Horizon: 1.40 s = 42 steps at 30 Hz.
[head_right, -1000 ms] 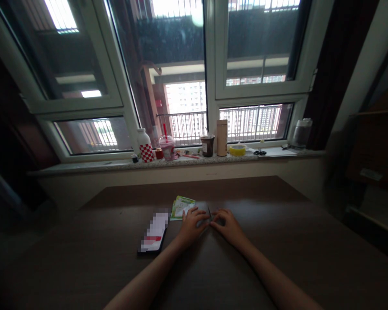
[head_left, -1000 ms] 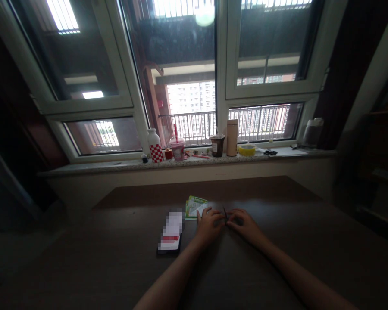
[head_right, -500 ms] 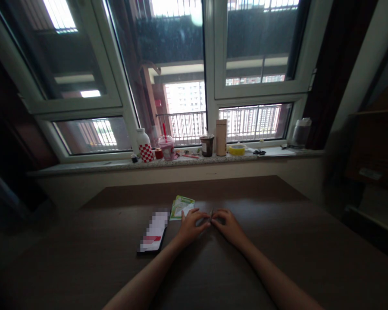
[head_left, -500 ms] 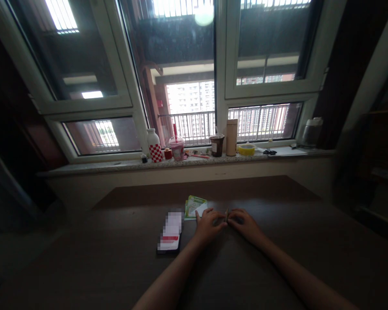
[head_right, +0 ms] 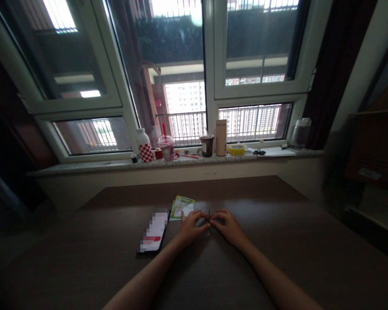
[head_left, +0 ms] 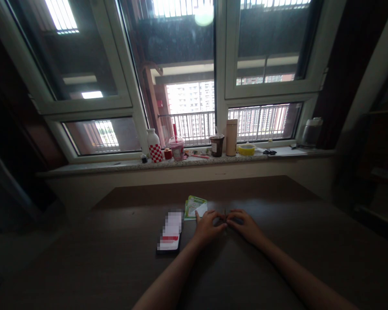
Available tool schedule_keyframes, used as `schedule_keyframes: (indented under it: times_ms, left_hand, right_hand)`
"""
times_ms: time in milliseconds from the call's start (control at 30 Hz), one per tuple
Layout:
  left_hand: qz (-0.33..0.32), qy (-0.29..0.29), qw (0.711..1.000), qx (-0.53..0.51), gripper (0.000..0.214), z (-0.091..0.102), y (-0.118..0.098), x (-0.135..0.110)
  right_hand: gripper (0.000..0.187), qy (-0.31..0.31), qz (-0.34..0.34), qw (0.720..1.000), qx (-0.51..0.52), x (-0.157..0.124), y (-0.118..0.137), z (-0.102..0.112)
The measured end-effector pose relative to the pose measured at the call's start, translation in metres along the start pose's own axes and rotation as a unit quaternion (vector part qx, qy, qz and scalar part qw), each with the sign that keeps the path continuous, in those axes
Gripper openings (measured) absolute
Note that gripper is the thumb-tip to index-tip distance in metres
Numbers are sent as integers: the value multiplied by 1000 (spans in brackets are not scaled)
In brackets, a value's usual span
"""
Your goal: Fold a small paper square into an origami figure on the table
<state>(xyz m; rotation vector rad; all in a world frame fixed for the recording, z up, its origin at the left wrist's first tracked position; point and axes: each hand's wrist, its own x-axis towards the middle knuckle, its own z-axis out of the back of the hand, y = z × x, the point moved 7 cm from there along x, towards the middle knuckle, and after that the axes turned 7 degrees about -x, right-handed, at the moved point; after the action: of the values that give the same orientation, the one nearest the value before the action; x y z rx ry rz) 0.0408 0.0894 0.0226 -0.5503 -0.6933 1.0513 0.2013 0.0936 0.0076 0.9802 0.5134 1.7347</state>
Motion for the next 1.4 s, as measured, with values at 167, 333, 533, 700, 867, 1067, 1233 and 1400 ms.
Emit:
schedule_keyframes:
  times_ms: [167, 333, 533, 700, 867, 1067, 1233, 1400]
  left_hand:
    - [-6, -7, 1000, -2, 24, 0, 1, 0]
    - [-8, -9, 1000, -9, 22, 0, -1, 0]
    - [-4, -3, 1000, -9, 22, 1, -2, -1]
    - [4, 3, 1000, 7, 23, 2, -3, -1]
    - [5, -7, 1000, -7, 19, 3, -4, -1]
    - [6, -7, 1000, -2, 25, 2, -3, -1]
    - [1, -11, 1000, -10, 23, 1, -1, 0]
    - [11, -17, 1000, -18, 25, 1, 1, 0]
  right_hand:
    - [23, -3, 2, 1000, 12, 2, -3, -1]
    - [24, -11, 13, 1000, 11, 3, -8, -3]
    - [22, -21, 14, 1000, 10, 3, -8, -2]
    - [18, -19, 10, 1000, 4, 3, -5, 1]
    - [16, -20, 12, 1000, 4, 4, -8, 0]
    - [16, -25, 4, 1000, 11, 5, -15, -2]
    - [14, -22, 0, 1000, 16, 4, -13, -1]
    - [15, -20, 2, 1000, 14, 4, -12, 0]
